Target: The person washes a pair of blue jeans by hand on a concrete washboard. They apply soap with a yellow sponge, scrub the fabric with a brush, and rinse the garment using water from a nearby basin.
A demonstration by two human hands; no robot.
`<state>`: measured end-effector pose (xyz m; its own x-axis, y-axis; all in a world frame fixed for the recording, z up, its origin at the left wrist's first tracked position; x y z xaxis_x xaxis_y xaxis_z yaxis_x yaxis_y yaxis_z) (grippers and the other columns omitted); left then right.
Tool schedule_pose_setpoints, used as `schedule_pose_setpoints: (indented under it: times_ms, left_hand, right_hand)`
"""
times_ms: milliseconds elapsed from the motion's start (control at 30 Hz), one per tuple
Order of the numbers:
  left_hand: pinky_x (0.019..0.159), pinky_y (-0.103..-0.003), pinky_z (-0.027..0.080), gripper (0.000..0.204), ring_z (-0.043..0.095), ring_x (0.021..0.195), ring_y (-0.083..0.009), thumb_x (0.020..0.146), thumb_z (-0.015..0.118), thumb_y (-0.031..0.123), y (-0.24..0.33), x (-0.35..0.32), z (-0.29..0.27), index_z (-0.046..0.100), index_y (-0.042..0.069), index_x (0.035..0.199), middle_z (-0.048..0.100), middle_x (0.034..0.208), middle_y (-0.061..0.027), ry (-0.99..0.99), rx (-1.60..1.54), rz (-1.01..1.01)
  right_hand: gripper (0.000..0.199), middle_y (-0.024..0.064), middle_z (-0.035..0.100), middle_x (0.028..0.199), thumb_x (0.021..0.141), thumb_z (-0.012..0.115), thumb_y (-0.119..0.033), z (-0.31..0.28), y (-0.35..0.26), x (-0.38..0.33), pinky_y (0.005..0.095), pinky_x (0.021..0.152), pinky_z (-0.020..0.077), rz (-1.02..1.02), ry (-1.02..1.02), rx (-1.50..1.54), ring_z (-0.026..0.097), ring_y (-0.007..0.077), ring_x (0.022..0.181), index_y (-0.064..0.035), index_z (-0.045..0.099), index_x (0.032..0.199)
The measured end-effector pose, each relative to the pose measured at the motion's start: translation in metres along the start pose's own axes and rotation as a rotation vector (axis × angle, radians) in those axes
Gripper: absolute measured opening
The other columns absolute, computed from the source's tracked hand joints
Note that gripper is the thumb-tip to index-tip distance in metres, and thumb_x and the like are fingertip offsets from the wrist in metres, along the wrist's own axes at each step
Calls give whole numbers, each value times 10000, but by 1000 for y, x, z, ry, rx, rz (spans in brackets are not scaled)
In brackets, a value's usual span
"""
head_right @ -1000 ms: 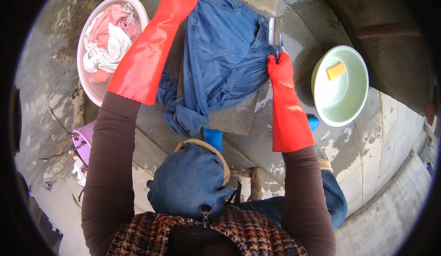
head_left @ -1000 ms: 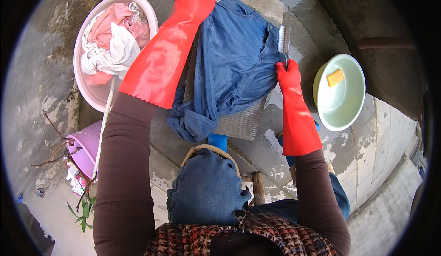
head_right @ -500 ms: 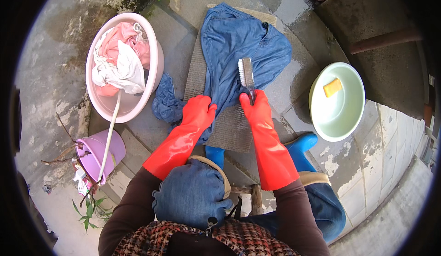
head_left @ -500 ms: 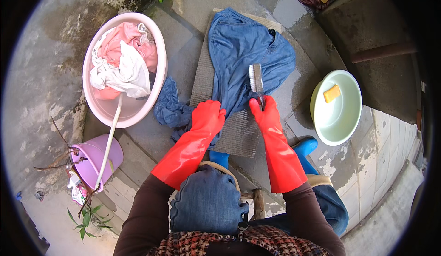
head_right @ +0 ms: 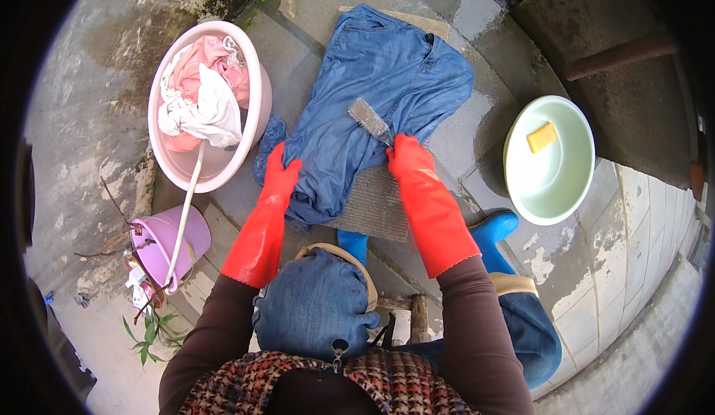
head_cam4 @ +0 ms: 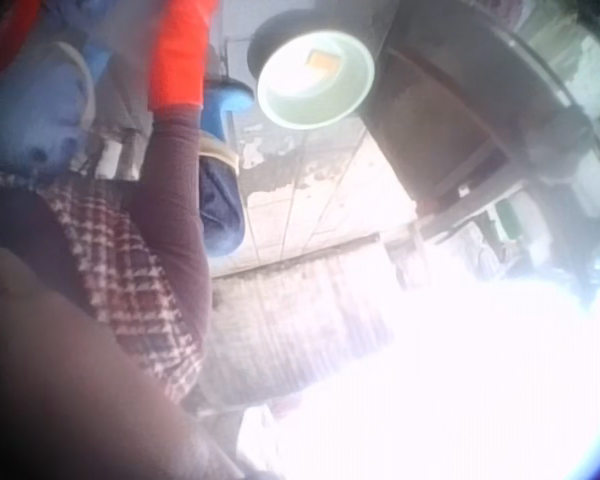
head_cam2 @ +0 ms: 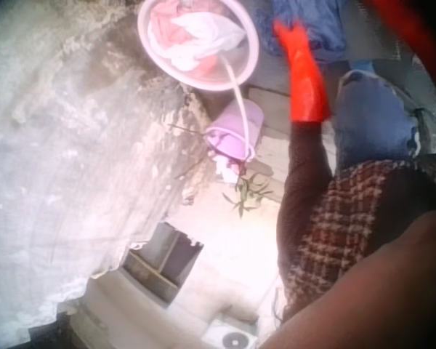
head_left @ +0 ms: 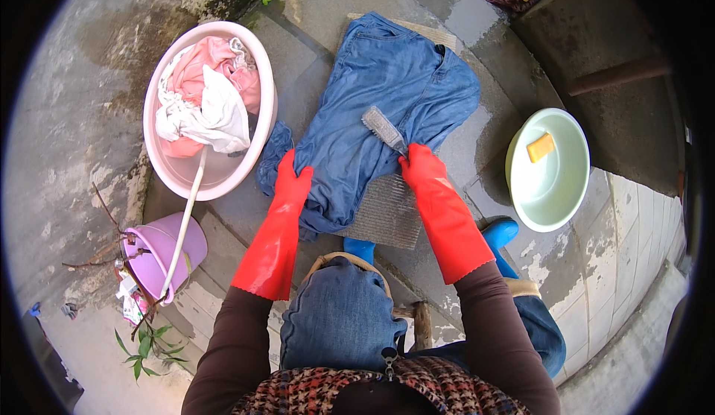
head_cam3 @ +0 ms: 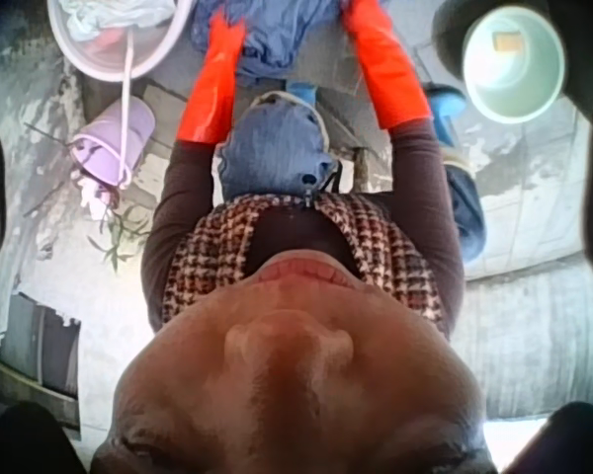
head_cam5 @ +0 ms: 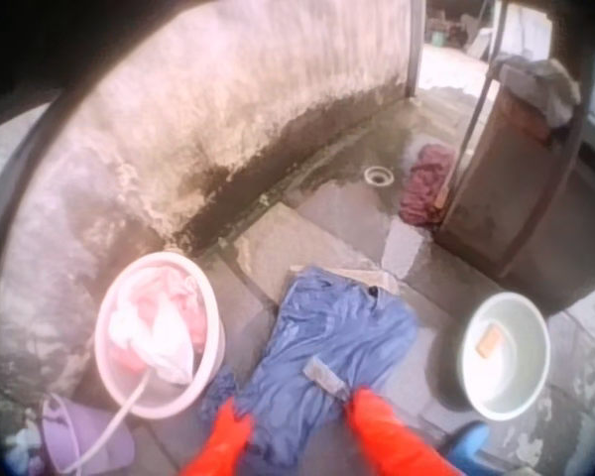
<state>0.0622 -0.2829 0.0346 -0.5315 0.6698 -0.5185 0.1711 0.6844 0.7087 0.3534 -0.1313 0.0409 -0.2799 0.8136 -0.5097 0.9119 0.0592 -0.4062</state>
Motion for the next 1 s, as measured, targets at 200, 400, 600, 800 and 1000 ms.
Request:
schedule_pose_setpoints:
  times_ms: [200,400,600,800,1000]
  left_hand:
    - [1181,-407,404,726,497,1449,-383,971,620,22,22,-71,-5,363,110,1645,507,1572,-229,-297,135,235]
    - [1078,-460,483,683,581,1309,-407,948,693,259,60,-85,-5,477,150,1586,601,1467,-212,-428,697,-51]
    - [1109,-572,436,565,576,1300,-456,902,712,365,78,-62,59,667,70,1383,628,1423,-226,112,687,918]
    - [1136,-610,396,550,553,1327,-481,924,654,412,36,-51,92,693,72,1355,621,1423,-238,91,703,1021]
    - [1134,-611,402,555,553,1324,-480,926,642,435,39,-49,91,701,71,1341,617,1424,-241,51,773,1005]
  right_hand:
    - [285,240,720,1082,977,686,-338,-45,64,-52,532,876,551,32,-233,-40,687,465,1033,-67,687,1063]
    - [367,233,732,1108,980,696,-335,-82,140,-51,481,911,554,-2,-330,129,707,430,1042,-62,701,1225]
    - [476,249,737,1145,993,690,-319,-116,153,-40,449,972,550,94,20,52,720,368,1105,-15,650,1358]
    - [379,168,753,968,1034,659,-231,-159,216,-21,352,849,559,-166,320,294,722,244,888,1,686,1333]
    - [1030,298,614,1430,884,708,-662,-139,343,62,491,1122,463,705,487,-40,601,461,1323,-68,342,1641]
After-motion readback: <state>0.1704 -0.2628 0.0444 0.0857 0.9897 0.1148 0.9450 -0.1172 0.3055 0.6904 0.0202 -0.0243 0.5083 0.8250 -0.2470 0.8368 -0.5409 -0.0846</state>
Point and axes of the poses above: each hand's wrist, its own x-axis towards the middle knuckle, its own z-axis out of the palm, y = z × x, the point moved 2 cm from there along x, towards the middle knuckle
